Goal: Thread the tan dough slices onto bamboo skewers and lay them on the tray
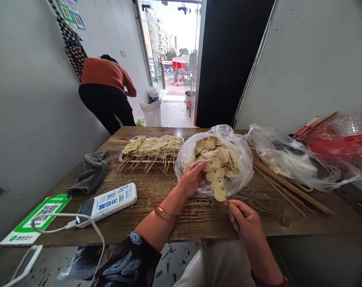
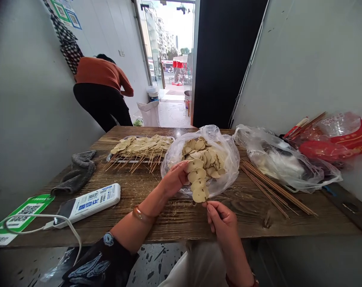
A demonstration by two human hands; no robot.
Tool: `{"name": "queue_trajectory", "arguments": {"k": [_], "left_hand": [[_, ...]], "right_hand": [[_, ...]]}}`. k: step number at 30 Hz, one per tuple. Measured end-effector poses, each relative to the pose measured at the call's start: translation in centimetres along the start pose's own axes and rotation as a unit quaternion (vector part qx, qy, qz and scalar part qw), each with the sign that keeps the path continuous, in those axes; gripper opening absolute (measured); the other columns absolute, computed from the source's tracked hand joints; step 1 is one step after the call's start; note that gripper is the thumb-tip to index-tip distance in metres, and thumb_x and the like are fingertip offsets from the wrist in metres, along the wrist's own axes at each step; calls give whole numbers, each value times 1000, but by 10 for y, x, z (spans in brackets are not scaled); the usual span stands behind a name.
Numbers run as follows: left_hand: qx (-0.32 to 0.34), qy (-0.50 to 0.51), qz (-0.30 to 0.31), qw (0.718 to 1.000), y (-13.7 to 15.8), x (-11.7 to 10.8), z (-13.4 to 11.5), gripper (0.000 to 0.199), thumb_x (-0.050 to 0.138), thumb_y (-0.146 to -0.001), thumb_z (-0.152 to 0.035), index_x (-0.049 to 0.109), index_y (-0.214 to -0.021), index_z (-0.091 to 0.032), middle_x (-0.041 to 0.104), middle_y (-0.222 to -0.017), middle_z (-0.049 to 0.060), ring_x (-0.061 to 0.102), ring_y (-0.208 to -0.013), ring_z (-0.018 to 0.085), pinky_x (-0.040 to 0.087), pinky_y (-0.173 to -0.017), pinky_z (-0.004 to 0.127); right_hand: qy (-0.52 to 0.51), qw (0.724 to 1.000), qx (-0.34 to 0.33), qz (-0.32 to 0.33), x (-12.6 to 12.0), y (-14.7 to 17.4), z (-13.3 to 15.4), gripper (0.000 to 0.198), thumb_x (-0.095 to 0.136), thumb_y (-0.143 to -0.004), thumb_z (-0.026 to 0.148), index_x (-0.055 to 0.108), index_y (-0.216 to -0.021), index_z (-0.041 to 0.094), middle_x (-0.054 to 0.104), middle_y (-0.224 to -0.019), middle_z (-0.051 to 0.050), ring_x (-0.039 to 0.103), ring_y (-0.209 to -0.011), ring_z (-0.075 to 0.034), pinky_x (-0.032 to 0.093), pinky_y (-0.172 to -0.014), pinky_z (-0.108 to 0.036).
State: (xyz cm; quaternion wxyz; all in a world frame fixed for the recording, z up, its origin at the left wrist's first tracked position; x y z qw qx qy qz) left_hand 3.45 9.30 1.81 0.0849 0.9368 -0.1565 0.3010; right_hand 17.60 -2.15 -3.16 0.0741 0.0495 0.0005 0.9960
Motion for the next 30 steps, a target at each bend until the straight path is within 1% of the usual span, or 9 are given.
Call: {"name": "queue_trajectory", "arguments": {"k": [3,6,10,15,18,21,25,27,30], "left_hand": [[-11,26,26,999,-1,3,2,41,74,-70,-45,66,-93,-13,69,-82,8,65,-74,16,51,-64,25],[-7,30,39,999,-1,6,2,37,78,-68,-38,67,-91,-12,71,-82,9,67,-77,18,53,-67,26],[6,28,11,1000,-1,0,-1,34,80,-64,-31,68,-89,-11,71,-78,8,68,-74,18,54,-66,27],[8,32,-18,999,-3,-11,-6,37,78,-66,-31,68,-95,-10,72,-79,9,69,-77,20,55,-66,28],[7,27,-22,999,-4,-14,-6,39,78,-67,-32,68,-98,-10,72,-79,9,69,-76,20,56,-64,28],[7,15,-32,999,-4,-16,-5,41,78,-66,-33,68,-100,-12,72,-79,8,69,-73,20,55,-61,28],[0,21,-36,999,-3,-16,-3,37,76,-70,-31,67,-100,-11,72,-80,8,68,-70,18,55,-60,27],[-5,42,-35,998,-4,-15,-2,32,72,-74,-30,67,-99,-10,72,-81,9,68,-70,17,55,-63,27],[-36,76,-36,996,-6,-15,5,30,62,-84,-35,67,-98,-9,72,-82,11,68,-70,17,55,-64,27]], "right_hand": [[19,1000,-8,7,8,-3,0,34,63,-82,47,72,-88,15,47,-51,4,37,-41,-7,29,-40,-20],[51,999,4,9,14,-4,-2,36,62,-82,49,73,-90,15,48,-53,4,39,-42,-8,31,-40,-20],[120,993,-6,-8,13,-3,2,38,60,-83,49,74,-95,15,54,-58,1,47,-47,-10,38,-43,-22],[194,980,-54,11,19,-3,9,36,57,-86,45,74,-99,17,66,-68,-4,56,-54,-14,43,-47,-23],[216,973,-76,-4,19,-4,13,34,56,-86,44,75,-96,17,68,-69,-5,59,-57,-16,44,-49,-24],[248,962,-111,-25,21,-4,21,32,55,-86,42,76,-91,17,70,-72,-6,62,-63,-18,47,-56,-26],[272,951,-140,-38,22,0,29,31,54,-87,41,76,-89,18,71,-75,-6,63,-66,-19,48,-63,-27],[266,953,-136,-43,20,2,27,32,54,-87,42,75,-89,18,70,-74,-6,62,-64,-18,48,-61,-27],[235,966,-100,-42,14,2,17,34,55,-86,44,75,-91,18,67,-68,-4,59,-58,-16,44,-51,-24]]}}
Point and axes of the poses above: each hand's wrist, its own y-axis away from the middle knuckle, its own x-axis out of the palm, z = x × y, the point moved 10 cm from there along -y, towards the middle knuckle
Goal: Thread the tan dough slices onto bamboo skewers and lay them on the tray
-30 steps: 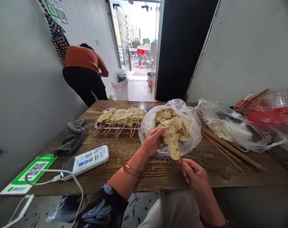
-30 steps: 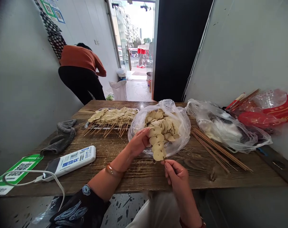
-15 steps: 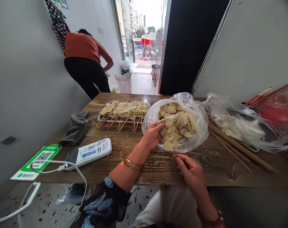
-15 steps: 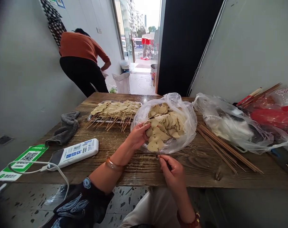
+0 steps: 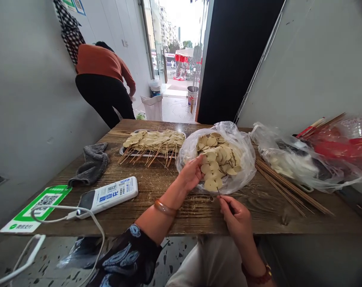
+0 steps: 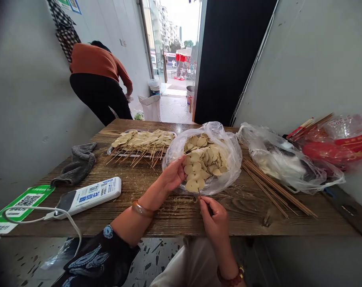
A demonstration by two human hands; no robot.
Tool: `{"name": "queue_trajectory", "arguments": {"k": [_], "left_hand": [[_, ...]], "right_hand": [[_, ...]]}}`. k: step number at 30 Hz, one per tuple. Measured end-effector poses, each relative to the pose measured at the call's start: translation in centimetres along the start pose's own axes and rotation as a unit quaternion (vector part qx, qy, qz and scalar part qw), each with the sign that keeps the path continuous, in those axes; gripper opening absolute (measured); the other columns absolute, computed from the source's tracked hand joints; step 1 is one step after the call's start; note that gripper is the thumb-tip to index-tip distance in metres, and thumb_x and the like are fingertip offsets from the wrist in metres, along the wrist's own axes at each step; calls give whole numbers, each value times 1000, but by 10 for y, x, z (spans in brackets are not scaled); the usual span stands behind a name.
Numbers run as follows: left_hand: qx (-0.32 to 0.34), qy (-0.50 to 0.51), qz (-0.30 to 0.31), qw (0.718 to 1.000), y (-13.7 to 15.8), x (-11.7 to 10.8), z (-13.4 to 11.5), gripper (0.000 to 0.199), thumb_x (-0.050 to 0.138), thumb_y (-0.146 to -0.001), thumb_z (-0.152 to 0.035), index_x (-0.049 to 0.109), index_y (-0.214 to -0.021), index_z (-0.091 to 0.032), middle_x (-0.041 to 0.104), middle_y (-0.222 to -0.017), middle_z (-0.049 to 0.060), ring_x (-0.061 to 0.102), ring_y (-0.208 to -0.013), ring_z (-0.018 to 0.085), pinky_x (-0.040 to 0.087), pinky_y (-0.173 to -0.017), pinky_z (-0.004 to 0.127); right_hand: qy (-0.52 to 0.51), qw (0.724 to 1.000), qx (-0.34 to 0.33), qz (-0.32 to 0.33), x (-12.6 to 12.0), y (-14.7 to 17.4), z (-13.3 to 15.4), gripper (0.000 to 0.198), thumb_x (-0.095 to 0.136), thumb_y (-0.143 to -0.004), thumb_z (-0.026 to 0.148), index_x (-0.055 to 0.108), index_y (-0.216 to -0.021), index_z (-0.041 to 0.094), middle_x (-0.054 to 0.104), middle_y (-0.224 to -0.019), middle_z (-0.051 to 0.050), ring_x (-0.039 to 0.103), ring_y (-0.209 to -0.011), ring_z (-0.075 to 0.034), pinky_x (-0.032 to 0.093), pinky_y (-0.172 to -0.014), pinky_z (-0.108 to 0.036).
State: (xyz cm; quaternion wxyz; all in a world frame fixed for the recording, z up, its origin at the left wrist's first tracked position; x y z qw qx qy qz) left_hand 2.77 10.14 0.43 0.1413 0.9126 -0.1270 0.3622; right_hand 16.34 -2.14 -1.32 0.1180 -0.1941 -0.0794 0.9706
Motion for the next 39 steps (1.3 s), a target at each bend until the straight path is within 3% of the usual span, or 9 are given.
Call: {"name": "queue_trajectory", "arguments": {"k": [5,12,16,19,24,28,39], "left_hand": [[-55,39,26,997,-1,1,11,47,46,-90,-50,66,-100,-9,72,-79,13,68,-67,17,54,-62,27],[-15,69,107,992,9,19,-1,57,57,-82,-55,65,-111,-7,73,-90,16,69,-84,24,53,-81,35],[42,67,73,994,10,12,-15,44,61,-84,-38,64,-114,-6,73,-94,17,68,-91,25,50,-89,38],[42,60,56,996,10,8,-16,37,58,-85,-32,66,-110,-6,73,-93,17,69,-91,26,51,-88,39],[61,55,63,995,7,6,-18,33,61,-84,-32,69,-104,-7,73,-95,17,69,-88,25,53,-83,36],[80,51,47,994,5,3,-18,28,64,-82,-28,70,-100,-8,72,-99,16,69,-85,22,54,-78,32],[76,38,22,996,5,2,-14,29,69,-77,-27,68,-100,-10,73,-93,15,70,-85,25,55,-80,36]], "right_hand": [[-77,996,45,-3,1,-2,-9,38,58,-84,48,74,-94,15,57,-57,1,48,-47,-11,38,-44,-22],[-137,989,61,13,19,-6,7,41,62,-80,51,74,-92,14,50,-55,3,43,-45,-9,35,-43,-21],[-138,988,62,8,30,-8,8,41,65,-77,52,75,-88,14,50,-52,3,42,-43,-10,35,-41,-21],[-121,992,45,10,32,-9,10,37,66,-75,50,77,-85,15,54,-52,1,45,-44,-11,37,-42,-22],[-90,994,57,33,36,-6,3,37,63,-79,48,77,-87,15,51,-49,2,43,-42,-11,34,-39,-22],[-60,998,28,15,34,-9,9,37,60,-80,47,76,-83,14,47,-46,2,43,-45,-13,33,-42,-22],[-29,999,15,0,34,-12,17,35,56,-82,45,72,-72,15,60,-57,-1,51,-55,-15,39,-53,-23]]}}
Point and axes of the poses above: each hand's wrist, its own y-axis away from the middle knuckle, its own x-axis out of the palm, z = x × y, the point moved 10 cm from there along -y, towards the middle knuckle
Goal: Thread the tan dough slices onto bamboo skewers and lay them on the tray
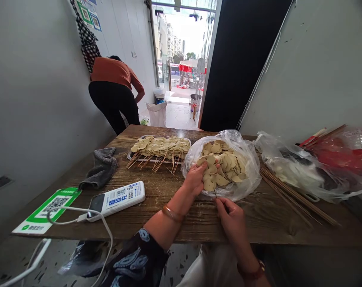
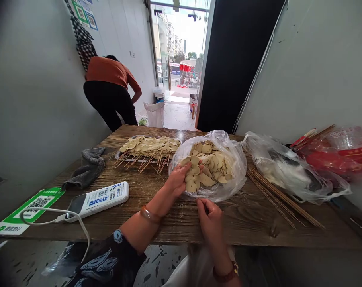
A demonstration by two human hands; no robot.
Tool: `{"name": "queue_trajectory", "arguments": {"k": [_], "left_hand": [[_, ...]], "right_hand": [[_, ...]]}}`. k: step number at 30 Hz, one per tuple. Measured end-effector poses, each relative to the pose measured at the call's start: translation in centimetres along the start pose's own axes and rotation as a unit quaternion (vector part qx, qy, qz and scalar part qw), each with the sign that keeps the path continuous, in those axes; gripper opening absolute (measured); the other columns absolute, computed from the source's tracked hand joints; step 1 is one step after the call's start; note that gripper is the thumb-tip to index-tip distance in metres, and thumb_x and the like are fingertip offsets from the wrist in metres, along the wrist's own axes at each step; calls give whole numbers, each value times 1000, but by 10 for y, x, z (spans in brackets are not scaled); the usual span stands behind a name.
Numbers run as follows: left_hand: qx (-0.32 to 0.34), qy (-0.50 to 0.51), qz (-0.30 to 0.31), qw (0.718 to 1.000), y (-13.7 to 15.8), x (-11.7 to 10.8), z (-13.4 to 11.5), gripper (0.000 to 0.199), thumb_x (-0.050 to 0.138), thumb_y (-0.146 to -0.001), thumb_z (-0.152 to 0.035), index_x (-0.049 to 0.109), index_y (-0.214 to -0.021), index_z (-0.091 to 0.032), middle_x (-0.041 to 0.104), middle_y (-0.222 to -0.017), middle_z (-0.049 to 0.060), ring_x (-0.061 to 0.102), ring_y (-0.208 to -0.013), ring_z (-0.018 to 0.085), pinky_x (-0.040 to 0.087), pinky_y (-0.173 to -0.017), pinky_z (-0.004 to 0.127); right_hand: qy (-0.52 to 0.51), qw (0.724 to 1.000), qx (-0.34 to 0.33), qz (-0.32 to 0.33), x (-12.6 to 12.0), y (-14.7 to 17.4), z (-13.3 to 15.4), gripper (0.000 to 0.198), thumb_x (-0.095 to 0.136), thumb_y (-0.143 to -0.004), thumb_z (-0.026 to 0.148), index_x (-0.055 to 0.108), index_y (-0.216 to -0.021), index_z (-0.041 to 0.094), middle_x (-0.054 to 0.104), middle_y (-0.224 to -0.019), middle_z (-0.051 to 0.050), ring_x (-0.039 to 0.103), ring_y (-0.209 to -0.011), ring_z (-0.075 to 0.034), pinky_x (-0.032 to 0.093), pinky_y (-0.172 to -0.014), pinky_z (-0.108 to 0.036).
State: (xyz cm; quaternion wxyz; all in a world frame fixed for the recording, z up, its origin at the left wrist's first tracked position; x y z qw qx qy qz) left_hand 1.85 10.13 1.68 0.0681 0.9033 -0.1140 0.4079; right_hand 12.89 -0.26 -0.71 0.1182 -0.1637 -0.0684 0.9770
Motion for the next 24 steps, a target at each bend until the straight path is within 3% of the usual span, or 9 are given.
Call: {"name": "queue_trajectory", "arguments": {"k": [10,24], "left_hand": [[5,7,-8,1000,1,2,-2,23,66,-78,-22,67,-98,-10,72,-98,15,68,-97,26,54,-86,38],[4,-7,-8,1000,0,3,-8,25,67,-78,-25,67,-97,-10,73,-94,14,69,-89,24,56,-80,35]], "right_hand": [[33,999,-16,-18,-4,-4,6,37,55,-81,45,72,-71,14,59,-54,-1,51,-53,-15,37,-50,-23],[86,994,-73,-5,4,-14,22,32,50,-86,37,69,-70,16,65,-62,-1,56,-59,-16,40,-58,-24]]}}
Point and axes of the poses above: each hand's wrist, its own y-axis away from the middle knuckle, its own x-axis out of the palm, z = x × y, the point moved 10 cm from there along -y, towards the middle knuckle
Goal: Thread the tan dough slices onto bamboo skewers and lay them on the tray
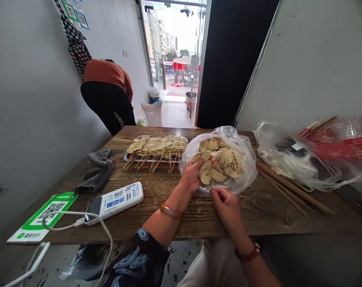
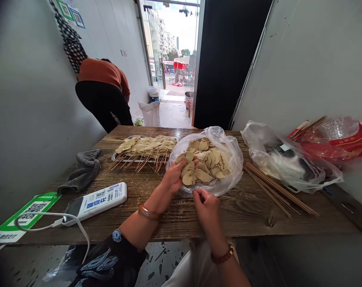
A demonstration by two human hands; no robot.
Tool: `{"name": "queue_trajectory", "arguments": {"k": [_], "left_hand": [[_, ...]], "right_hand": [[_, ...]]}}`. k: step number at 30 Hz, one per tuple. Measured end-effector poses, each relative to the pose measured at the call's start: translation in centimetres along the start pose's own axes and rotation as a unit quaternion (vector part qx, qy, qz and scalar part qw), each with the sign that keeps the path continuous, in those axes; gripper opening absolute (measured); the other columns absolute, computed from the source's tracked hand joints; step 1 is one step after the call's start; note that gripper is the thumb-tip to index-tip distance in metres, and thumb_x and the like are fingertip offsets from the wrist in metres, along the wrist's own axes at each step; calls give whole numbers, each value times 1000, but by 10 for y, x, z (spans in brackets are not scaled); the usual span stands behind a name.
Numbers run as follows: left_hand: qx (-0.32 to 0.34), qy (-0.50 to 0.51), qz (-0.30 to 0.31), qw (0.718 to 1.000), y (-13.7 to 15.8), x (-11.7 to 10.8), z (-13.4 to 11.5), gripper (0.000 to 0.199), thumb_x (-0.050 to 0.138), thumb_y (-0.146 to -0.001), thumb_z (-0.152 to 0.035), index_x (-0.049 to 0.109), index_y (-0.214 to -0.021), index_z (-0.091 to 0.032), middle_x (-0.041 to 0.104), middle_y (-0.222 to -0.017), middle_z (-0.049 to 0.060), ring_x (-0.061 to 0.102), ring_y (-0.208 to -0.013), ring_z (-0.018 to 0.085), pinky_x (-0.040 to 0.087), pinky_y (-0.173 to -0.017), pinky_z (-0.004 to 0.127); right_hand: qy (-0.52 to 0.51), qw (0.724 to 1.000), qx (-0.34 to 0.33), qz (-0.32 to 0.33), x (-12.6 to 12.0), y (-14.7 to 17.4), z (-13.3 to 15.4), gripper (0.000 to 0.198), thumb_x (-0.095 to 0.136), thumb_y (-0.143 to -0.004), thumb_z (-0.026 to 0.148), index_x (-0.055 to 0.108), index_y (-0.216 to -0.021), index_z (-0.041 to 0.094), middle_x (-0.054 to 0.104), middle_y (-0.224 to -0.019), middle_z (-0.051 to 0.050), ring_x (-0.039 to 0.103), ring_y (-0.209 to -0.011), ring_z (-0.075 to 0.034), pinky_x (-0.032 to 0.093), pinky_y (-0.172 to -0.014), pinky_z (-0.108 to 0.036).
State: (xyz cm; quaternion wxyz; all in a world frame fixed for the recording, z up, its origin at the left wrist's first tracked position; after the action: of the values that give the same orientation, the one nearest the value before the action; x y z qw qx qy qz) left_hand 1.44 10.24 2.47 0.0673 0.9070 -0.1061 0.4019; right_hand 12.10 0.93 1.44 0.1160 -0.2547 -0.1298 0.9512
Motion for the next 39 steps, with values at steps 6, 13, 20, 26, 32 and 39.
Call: {"name": "queue_trajectory", "arguments": {"k": [6,13,20,26,32,39], "left_hand": [[5,19,-12,1000,0,-2,-2,27,67,-78,-21,64,-102,-10,73,-96,14,69,-91,24,55,-82,36],[0,19,-11,1000,0,-2,-3,27,65,-80,-21,63,-104,-9,72,-98,15,69,-90,23,55,-81,35],[1,-8,-10,1000,1,-2,-4,27,65,-81,-24,63,-104,-10,72,-97,14,69,-88,22,56,-78,34],[-24,-9,1,1000,0,-1,3,32,63,-82,-32,64,-105,-10,72,-93,14,69,-88,22,55,-78,33],[-42,-14,2,999,-1,0,12,34,59,-86,-40,65,-101,-11,72,-89,10,67,-83,18,54,-73,27],[-26,-90,-40,995,-1,-10,14,35,69,-76,-46,68,-90,-13,69,-81,6,62,-67,11,47,-59,19]], "right_hand": [[8,1000,-22,3,3,-5,5,32,48,-87,36,67,-70,17,66,-65,-3,56,-61,-17,39,-58,-25],[22,999,-37,6,3,-9,13,32,48,-88,34,65,-66,17,63,-61,-1,55,-59,-15,38,-58,-24],[46,998,-52,2,3,-13,18,32,47,-88,34,66,-68,18,66,-63,-2,56,-60,-15,38,-59,-24],[33,996,-73,-26,-9,-7,15,30,48,-89,35,69,-77,18,71,-75,-5,62,-68,-18,44,-65,-26],[47,992,-67,-101,-28,2,6,32,49,-89,37,70,-75,18,72,-72,-5,63,-66,-18,46,-66,-28],[57,986,-39,-155,-48,0,3,31,52,-87,38,72,-77,18,74,-76,-7,65,-68,-19,46,-68,-29]]}}
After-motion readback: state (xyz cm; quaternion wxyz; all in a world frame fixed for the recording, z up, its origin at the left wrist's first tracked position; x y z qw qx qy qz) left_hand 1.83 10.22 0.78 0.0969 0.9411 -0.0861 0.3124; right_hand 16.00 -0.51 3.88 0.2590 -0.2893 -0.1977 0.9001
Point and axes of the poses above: each hand's wrist, its own y-axis away from the middle knuckle, its own x-axis out of the palm, z = x × y, the point moved 10 cm from there along -y, towards the middle knuckle
